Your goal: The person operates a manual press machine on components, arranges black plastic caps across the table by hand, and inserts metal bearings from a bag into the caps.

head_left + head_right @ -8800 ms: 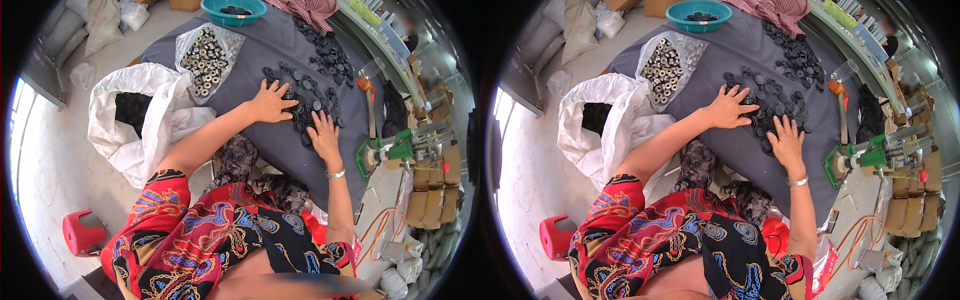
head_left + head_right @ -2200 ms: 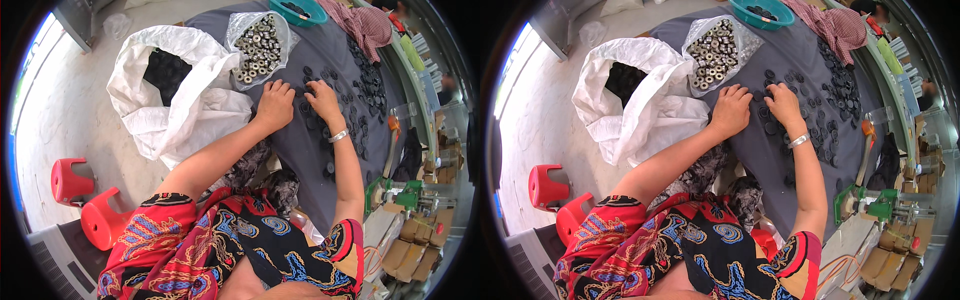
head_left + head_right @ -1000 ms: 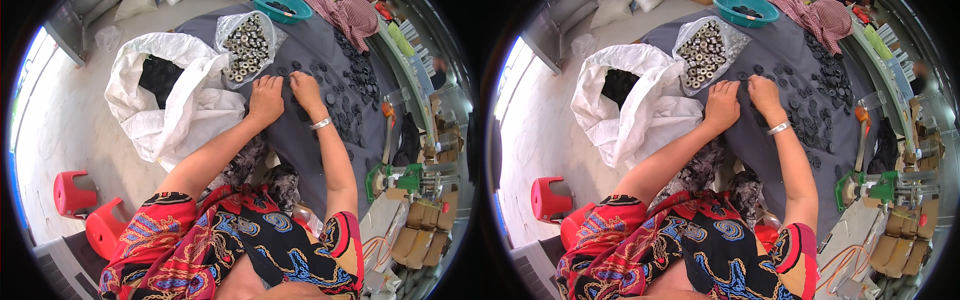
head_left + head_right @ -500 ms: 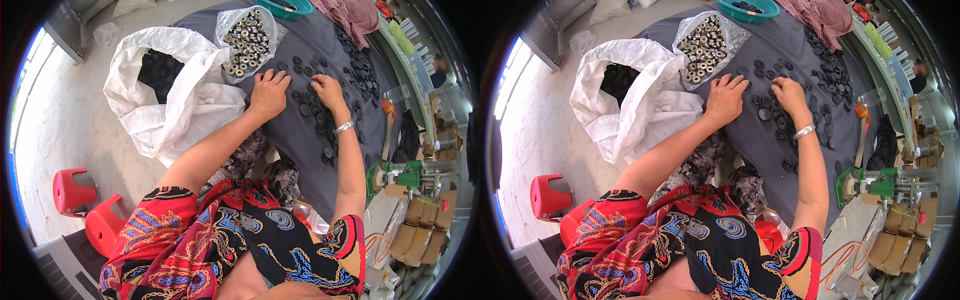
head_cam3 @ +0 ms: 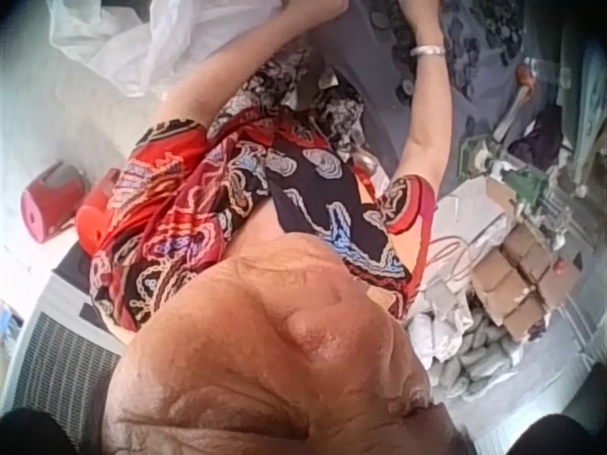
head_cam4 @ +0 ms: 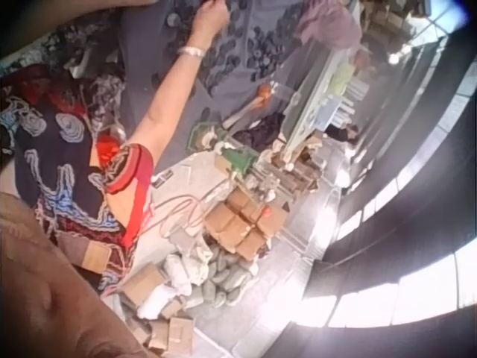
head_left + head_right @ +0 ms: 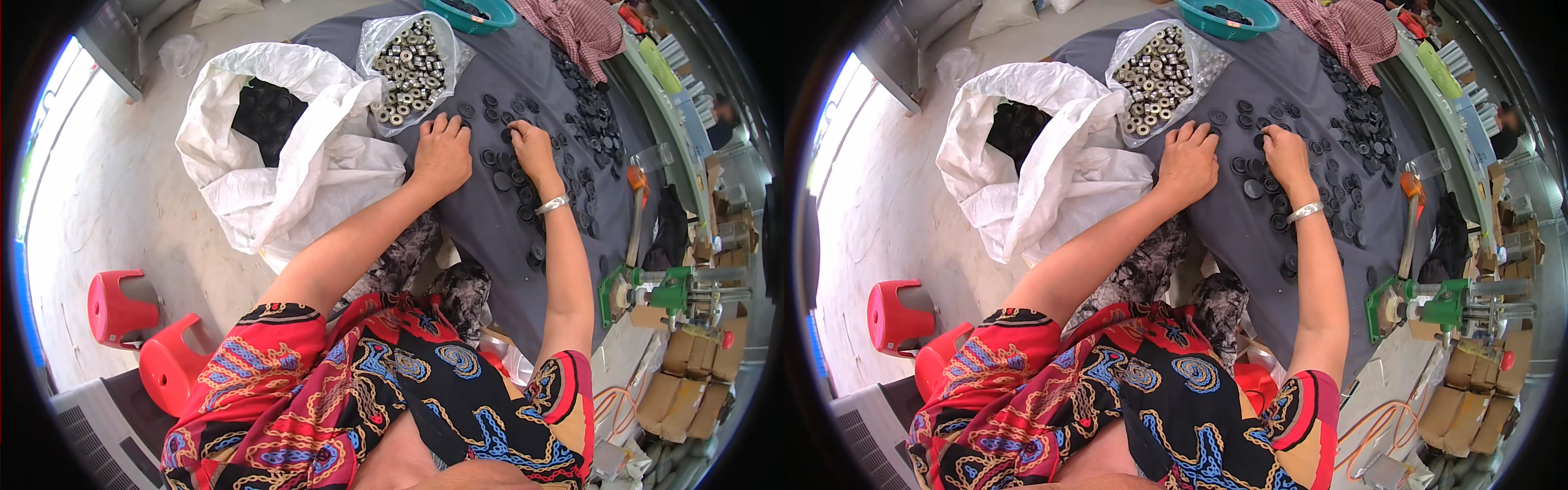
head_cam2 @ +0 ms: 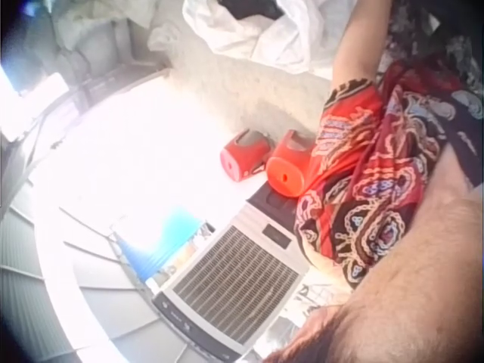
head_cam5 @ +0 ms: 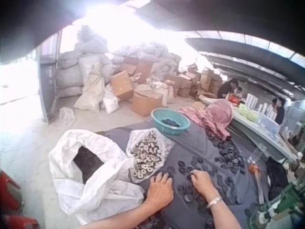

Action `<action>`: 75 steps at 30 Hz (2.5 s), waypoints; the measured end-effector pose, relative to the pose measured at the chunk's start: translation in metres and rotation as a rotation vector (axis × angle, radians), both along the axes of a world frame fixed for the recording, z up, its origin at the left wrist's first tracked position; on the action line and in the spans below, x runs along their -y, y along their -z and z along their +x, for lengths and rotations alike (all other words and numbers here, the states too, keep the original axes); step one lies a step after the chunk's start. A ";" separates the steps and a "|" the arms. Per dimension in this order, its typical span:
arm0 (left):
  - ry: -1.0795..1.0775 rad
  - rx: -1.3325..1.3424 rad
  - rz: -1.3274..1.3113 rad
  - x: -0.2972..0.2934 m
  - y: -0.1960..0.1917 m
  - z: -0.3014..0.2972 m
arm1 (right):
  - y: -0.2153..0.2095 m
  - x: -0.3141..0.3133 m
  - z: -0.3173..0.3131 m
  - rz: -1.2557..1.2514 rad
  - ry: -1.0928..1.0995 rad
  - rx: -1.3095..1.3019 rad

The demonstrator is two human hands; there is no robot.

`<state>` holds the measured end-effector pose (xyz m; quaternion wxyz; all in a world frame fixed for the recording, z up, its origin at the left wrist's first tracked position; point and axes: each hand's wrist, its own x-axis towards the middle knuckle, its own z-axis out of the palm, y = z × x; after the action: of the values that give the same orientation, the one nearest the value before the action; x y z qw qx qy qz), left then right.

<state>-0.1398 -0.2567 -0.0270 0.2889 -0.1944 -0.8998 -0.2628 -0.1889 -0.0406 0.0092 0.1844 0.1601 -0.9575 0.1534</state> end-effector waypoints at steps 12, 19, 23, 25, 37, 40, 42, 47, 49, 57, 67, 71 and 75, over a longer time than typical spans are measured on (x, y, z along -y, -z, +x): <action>0.012 -0.072 0.102 0.002 0.000 -0.002 | -0.042 0.028 0.064 0.052 -0.070 0.372; 0.016 -0.067 0.115 -0.002 -0.001 -0.001 | -0.040 0.016 0.064 -0.073 -0.064 0.313; 0.006 0.026 0.076 -0.001 -0.007 0.003 | -0.042 0.022 0.050 -0.130 -0.084 0.155; -0.008 0.012 0.071 0.003 -0.006 0.003 | -0.026 0.036 0.036 -0.295 -0.141 0.081; 0.027 -0.067 0.090 0.003 -0.001 -0.001 | -0.004 0.036 0.039 -0.014 -0.149 -0.096; 0.016 0.005 0.082 0.005 -0.004 0.002 | -0.003 0.035 0.053 0.001 -0.155 -0.067; 0.008 0.032 0.072 0.001 -0.005 0.001 | -0.008 0.030 0.066 0.044 -0.077 -0.012; 0.012 -0.031 0.083 0.001 0.000 0.000 | -0.009 0.019 0.081 -0.056 -0.071 0.050; 0.010 -0.035 0.073 0.002 0.001 -0.001 | -0.007 0.017 0.082 -0.092 -0.084 0.038; 0.019 -0.031 0.067 0.003 0.003 -0.001 | -0.003 0.040 0.075 0.043 -0.132 -0.021; 0.017 -0.024 0.058 0.003 0.001 0.000 | -0.009 0.027 0.082 -0.018 -0.113 0.092; 0.013 -0.002 0.057 0.002 -0.001 0.002 | -0.008 0.030 0.081 -0.145 -0.110 0.109; 0.017 -0.011 0.065 0.004 0.000 0.001 | -0.006 0.032 0.080 -0.167 -0.130 0.097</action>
<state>-0.1388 -0.2603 -0.0265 0.2976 -0.1941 -0.8876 -0.2932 -0.1092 -0.0725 0.0151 0.1401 0.1981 -0.9368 0.2520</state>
